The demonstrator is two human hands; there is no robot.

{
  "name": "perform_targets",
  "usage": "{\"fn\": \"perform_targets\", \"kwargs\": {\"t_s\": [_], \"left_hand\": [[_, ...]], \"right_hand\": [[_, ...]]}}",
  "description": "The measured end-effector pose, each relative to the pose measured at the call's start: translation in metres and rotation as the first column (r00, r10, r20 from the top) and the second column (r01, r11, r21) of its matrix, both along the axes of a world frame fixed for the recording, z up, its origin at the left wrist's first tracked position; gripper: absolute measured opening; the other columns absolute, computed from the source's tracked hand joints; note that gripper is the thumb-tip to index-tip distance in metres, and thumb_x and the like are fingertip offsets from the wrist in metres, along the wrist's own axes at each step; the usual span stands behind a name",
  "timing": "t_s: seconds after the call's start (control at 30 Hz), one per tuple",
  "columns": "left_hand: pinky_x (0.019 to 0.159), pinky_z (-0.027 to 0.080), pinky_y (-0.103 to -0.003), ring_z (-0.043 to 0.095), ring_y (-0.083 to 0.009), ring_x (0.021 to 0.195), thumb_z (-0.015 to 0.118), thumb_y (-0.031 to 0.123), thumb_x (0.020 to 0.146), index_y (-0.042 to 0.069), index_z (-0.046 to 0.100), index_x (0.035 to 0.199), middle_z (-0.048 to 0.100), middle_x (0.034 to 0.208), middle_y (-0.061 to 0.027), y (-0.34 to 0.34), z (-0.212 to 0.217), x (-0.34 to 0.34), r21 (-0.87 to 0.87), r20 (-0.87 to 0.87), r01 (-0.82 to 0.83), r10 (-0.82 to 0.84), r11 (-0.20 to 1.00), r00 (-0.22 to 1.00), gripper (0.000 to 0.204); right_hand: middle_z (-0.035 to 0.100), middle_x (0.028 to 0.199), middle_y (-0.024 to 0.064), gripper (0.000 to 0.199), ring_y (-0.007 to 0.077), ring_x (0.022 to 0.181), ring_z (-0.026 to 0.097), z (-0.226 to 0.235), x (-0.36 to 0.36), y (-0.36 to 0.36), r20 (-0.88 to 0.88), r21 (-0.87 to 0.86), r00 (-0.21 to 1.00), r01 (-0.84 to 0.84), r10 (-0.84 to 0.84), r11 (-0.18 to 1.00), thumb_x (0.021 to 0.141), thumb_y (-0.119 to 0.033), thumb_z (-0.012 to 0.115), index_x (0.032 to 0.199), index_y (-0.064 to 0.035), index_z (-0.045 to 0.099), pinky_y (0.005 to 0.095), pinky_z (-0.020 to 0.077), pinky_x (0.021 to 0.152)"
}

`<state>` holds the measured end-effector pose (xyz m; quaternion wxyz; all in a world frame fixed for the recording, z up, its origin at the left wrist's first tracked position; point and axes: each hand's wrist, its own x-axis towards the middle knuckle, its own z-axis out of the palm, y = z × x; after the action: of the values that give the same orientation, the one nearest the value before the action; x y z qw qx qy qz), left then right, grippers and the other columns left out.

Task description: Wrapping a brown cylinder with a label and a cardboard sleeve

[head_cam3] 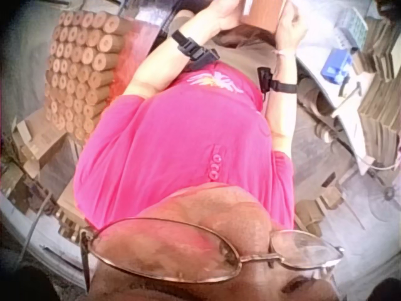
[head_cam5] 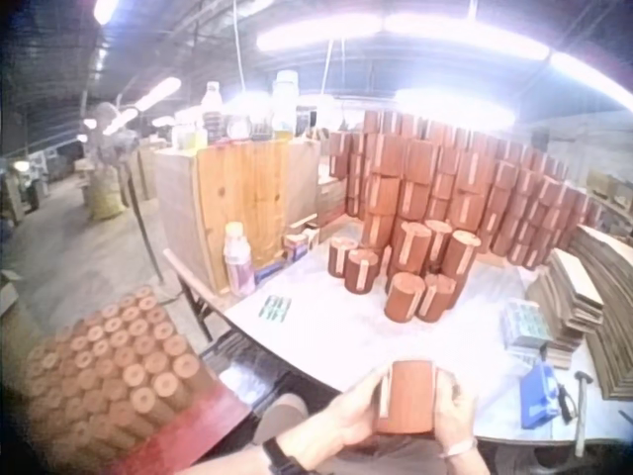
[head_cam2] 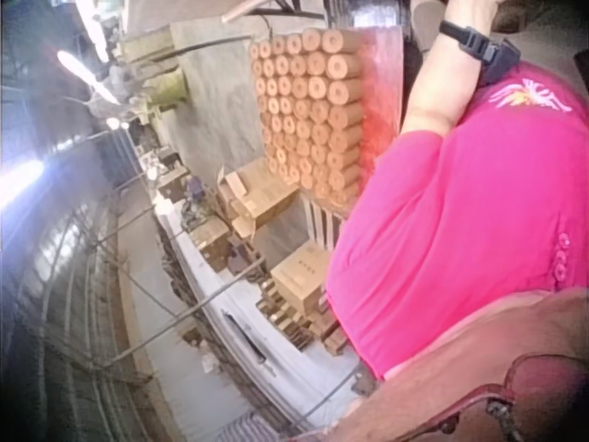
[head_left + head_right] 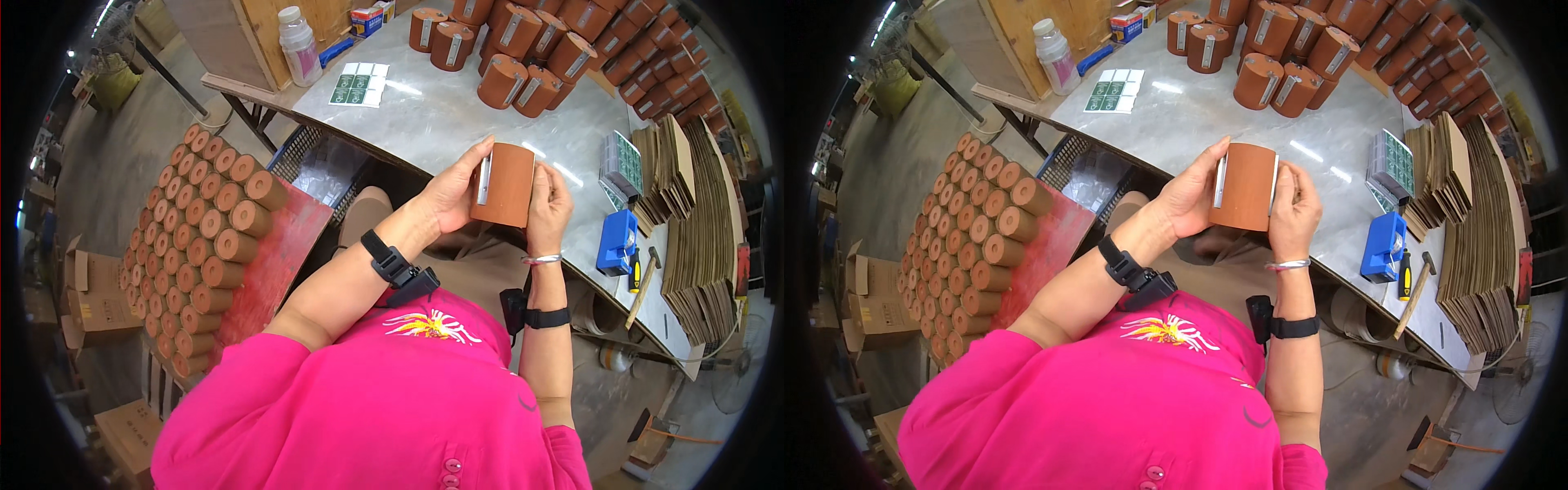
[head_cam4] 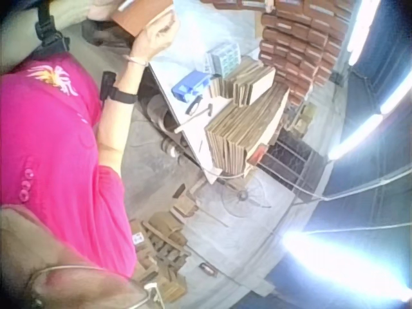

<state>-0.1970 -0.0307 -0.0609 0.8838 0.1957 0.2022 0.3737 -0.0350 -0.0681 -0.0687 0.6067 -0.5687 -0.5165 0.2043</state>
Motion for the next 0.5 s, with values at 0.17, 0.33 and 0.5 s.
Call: {"fn": "perform_targets", "kwargs": {"t_s": [0.17,0.33,0.5], "left_hand": [[0.09,0.054,-0.039,0.063,-0.0171,0.106,0.062,0.061,0.09,0.008,0.054,0.127,0.062,0.116,-0.0064,-0.011,-0.006,0.006,0.058,-0.039,0.006,-0.004,0.998,0.999,0.066],[0.083,0.058,-0.037,0.066,-0.0184,0.101,0.06,0.067,0.089,0.003,0.054,0.126,0.063,0.114,-0.0091,-0.008,0.006,0.008,0.071,-0.092,-0.04,0.046,0.997,0.995,0.074],[0.078,0.058,-0.035,0.067,-0.0187,0.098,0.061,0.068,0.087,0.002,0.056,0.121,0.064,0.11,-0.0096,0.008,-0.017,0.002,0.049,-0.216,-0.096,0.104,0.994,0.971,0.074]], "right_hand": [[0.068,0.092,0.0055,0.014,0.0132,0.081,0.062,0.041,-0.014,-0.001,-0.128,0.126,0.992,0.016,0.0,0.992,0.098,-0.011,0.06,0.102,0.0018,0.063,0.0297,0.0497,0.074],[0.067,0.108,0.0169,0.009,0.0329,0.104,0.065,0.053,-0.029,0.002,0.374,0.151,0.925,-0.137,0.072,0.979,0.088,-0.002,0.065,0.096,-0.0004,0.061,0.0363,0.0503,0.088],[0.067,0.107,0.0171,0.015,0.0372,0.109,0.064,0.044,-0.042,-0.023,0.661,0.12,0.709,-0.422,0.245,0.898,0.078,0.008,0.066,0.089,0.0004,0.058,0.0447,0.0491,0.093]]}}
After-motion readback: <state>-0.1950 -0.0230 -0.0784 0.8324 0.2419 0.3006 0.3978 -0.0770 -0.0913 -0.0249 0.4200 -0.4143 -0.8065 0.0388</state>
